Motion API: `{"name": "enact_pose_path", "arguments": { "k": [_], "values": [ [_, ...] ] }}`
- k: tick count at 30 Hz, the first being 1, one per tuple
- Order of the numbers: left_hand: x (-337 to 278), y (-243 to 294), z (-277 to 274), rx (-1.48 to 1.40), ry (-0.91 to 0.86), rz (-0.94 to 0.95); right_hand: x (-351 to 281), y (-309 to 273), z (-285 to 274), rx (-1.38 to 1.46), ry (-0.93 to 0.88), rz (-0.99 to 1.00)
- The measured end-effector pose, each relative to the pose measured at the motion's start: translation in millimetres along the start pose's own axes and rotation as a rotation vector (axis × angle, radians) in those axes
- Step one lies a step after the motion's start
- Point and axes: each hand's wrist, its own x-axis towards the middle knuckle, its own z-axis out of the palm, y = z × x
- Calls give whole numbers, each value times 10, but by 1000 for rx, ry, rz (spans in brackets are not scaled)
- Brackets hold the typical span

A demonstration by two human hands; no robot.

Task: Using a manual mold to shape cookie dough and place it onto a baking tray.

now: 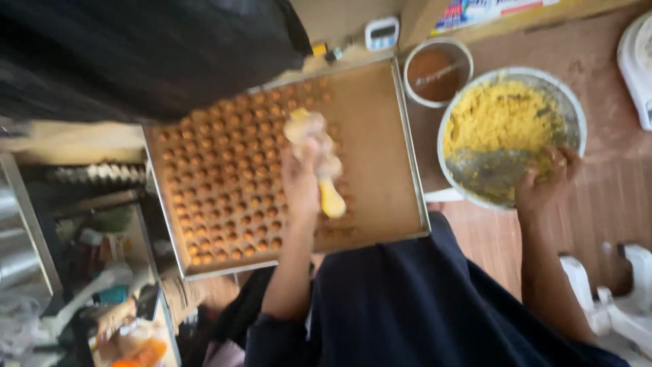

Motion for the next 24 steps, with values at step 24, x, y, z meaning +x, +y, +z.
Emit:
{"name": "enact_pose_path", "arguments": {
  "k": [24],
  "values": [
    [-275,-47,269,105,-62,-18,57,37,-104,119,-100,-64]
  ]
}}
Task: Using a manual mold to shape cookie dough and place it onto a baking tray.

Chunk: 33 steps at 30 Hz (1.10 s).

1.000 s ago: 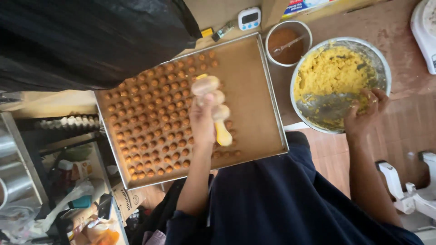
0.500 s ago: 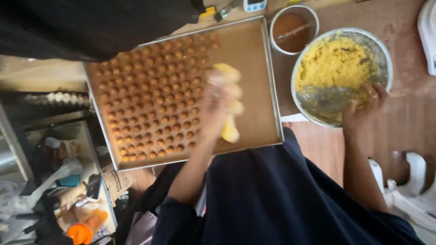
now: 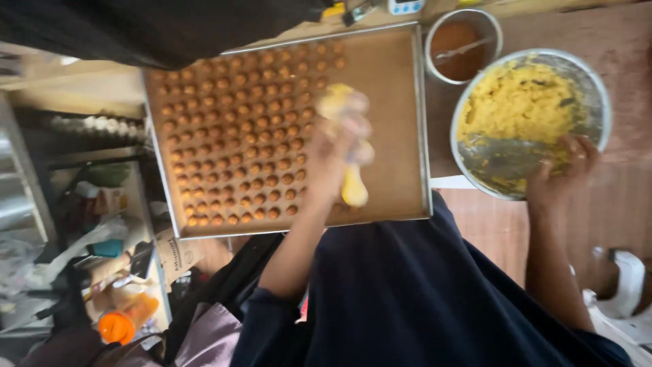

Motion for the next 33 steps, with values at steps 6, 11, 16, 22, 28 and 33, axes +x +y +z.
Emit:
{"name": "enact_pose_path", "arguments": {
  "k": [6,11,16,22,28,33],
  "values": [
    [19,-643,-338,236,25,61,-26,299,105,-51,83,-110],
    [-38,-292,-131,-257,-113,35,193,-75,-23,118,98,-95],
    [49,-334,-148,-163,84,-119,481,-996,103,267,45,-114],
    [130,-211,-232,-403,52,-254,679,-2255,235,560,-396,-127],
    [193,-410,-316,-571,129,-66,579,-2851,318,550,-614,-369],
    [201,-373,-266,-774,-78,102,525,-3049,453,562,-627,-347]
  ]
}}
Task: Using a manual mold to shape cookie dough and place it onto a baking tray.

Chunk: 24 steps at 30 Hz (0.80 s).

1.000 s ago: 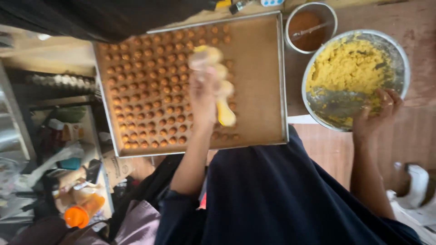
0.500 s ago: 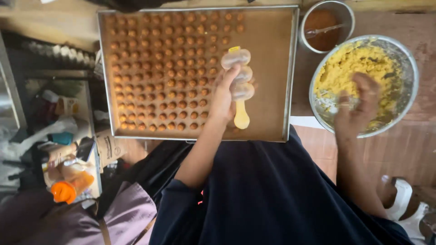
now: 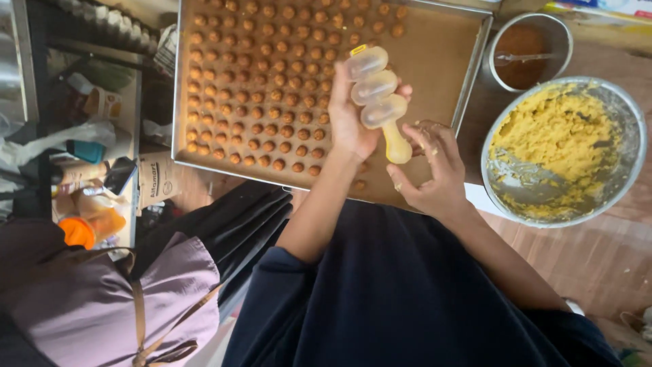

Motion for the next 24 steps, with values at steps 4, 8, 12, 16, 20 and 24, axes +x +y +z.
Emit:
{"name": "enact_pose_path", "arguments": {
  "k": [4,8,12,16,20,24],
  "values": [
    [22,-3,16,11,150,28,47,52,38,-49,10,-2],
    [53,-30,-78,-15,84,14,27,109,29,-167,23,-29],
    [73,-120,-296,-72,-65,68,33,99,-27,-248,56,-87],
    [146,-169,-375,1,319,13,172,-36,-210,-243,52,-142],
    [104,-196,-302,22,226,-28,378,-51,-354,-161,101,-154],
    [51,-161,-147,50,62,-109,731,-260,-511,-28,180,-56]
  ]
}}
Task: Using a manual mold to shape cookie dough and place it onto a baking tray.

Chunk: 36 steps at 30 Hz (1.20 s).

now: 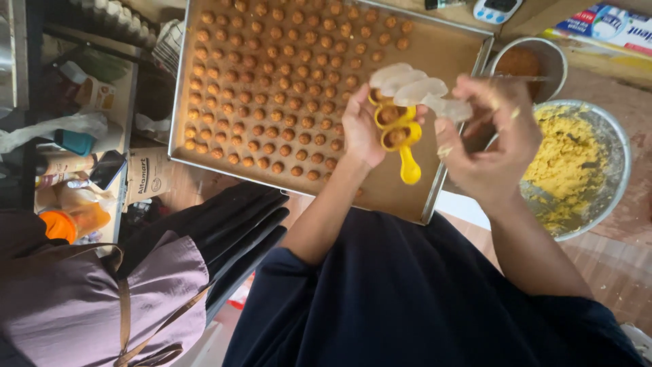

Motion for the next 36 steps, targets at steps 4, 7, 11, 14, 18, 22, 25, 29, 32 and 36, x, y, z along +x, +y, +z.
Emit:
{"name": "enact_pose_path", "arguments": {
  "k": [4,7,11,14,18,22,25,29,32,36],
  "values": [
    [-11,-59,12,-85,58,-109,167,24,-29,122,-33,27],
    [-37,-54,35,-62,32,-125,239,30,-11,176,-93,11],
    [-31,-27,68,-8,125,-122,267,-6,14,234,-108,56],
    [-1,-19,37,5,116,-126,290,-76,2,269,-132,37],
    [-28,49,186,-35,139,-61,130,220,-11,216,-226,-132],
    [5,27,-53,-199,135,-47,-122,244,22,120,-361,-213],
    [-19,108,31,-131,-24,-55,-266,113,25,106,-518,-91],
    [-41,75,24,5,62,-79,-439,228,21,148,-518,-15],
    [-78,60,31,53,46,-21,-615,379,75,225,-390,70],
    [-67,41,32,54,30,23,-898,700,196,384,-150,349]
  ]
}}
